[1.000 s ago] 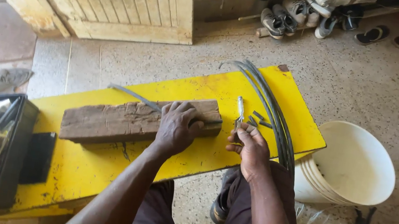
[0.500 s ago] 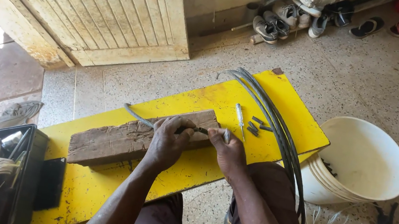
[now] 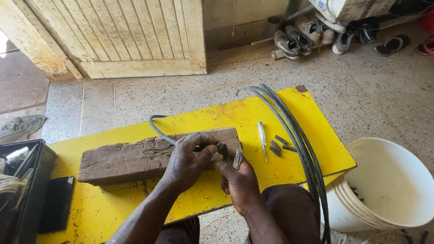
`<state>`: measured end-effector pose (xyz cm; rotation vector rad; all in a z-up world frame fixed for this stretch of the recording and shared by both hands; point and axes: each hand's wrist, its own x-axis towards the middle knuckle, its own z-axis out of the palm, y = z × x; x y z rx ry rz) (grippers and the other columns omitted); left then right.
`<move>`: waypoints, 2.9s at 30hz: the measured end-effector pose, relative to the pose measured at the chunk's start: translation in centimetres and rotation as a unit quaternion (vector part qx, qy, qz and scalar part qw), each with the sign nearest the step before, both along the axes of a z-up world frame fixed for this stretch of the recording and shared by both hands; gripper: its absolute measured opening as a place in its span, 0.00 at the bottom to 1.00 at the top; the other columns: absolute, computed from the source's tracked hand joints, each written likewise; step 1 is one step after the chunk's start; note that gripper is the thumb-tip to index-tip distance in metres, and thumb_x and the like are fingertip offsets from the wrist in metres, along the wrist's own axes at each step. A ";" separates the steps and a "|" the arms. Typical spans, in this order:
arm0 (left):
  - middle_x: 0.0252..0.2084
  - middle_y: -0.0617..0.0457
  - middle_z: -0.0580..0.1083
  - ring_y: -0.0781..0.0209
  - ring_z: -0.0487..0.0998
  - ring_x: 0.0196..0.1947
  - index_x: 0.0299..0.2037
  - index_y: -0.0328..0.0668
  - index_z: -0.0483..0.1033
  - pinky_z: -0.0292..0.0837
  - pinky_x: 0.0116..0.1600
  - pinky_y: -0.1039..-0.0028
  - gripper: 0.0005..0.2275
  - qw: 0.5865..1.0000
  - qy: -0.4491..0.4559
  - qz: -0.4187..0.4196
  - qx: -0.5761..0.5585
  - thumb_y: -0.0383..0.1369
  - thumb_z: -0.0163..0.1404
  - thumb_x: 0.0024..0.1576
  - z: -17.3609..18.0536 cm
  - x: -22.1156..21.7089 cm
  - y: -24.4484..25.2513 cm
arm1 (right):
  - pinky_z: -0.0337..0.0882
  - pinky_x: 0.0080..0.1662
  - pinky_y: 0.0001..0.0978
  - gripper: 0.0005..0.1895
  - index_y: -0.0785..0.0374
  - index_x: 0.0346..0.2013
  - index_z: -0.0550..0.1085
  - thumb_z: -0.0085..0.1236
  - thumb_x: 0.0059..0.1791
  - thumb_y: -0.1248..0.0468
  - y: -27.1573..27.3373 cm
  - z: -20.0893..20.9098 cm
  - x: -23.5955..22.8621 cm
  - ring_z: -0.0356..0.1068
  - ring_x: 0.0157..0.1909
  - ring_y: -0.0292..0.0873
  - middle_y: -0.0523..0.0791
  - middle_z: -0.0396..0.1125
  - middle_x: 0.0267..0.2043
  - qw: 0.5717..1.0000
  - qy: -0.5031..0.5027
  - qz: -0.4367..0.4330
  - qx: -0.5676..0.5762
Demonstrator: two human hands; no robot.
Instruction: The person uses a knife to cut a black cable into small pieces on a wooden block placed on a yellow workbench. They repeatedly position the cable, slice it, and place the cut pieces on the table.
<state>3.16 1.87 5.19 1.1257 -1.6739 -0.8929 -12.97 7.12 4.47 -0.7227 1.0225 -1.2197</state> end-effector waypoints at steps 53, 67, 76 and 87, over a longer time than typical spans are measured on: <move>0.38 0.58 0.74 0.57 0.77 0.47 0.46 0.61 0.81 0.60 0.62 0.61 0.08 0.958 -0.278 -0.007 -0.070 0.44 0.50 0.64 -3.3 -4.1 -1.6 | 0.71 0.33 0.39 0.27 0.59 0.33 0.80 0.55 0.54 0.38 -3.9 -6.0 -6.4 0.68 0.29 0.44 0.48 0.67 0.27 0.967 0.246 -0.002 0.074; 0.42 0.58 0.75 0.57 0.78 0.50 0.49 0.61 0.81 0.61 0.63 0.62 0.08 0.965 -0.250 -0.010 -0.076 0.42 0.51 0.63 -3.2 -3.9 -1.1 | 0.71 0.42 0.40 0.33 0.42 0.33 0.86 0.44 0.52 0.26 -8.2 -11.1 -15.0 0.78 0.39 0.54 0.45 0.77 0.35 0.847 0.467 -0.100 0.236; 0.45 0.56 0.75 0.53 0.76 0.52 0.42 0.59 0.83 0.64 0.63 0.61 0.07 0.962 -0.264 0.028 -0.069 0.42 0.56 0.57 -3.8 -2.0 -1.8 | 0.71 0.45 0.40 0.34 0.47 0.37 0.87 0.43 0.55 0.28 -7.7 -9.3 -14.7 0.79 0.41 0.56 0.49 0.79 0.38 0.859 0.460 -0.099 0.203; 0.38 0.54 0.74 0.52 0.75 0.47 0.36 0.58 0.83 0.63 0.61 0.58 0.11 0.944 -0.295 0.100 -0.105 0.50 0.59 0.56 -3.4 -2.1 -1.3 | 0.71 0.52 0.54 0.26 0.58 0.54 0.80 0.57 0.55 0.41 -4.0 -5.9 -13.6 0.74 0.55 0.59 0.55 0.74 0.49 0.883 0.401 -0.202 0.139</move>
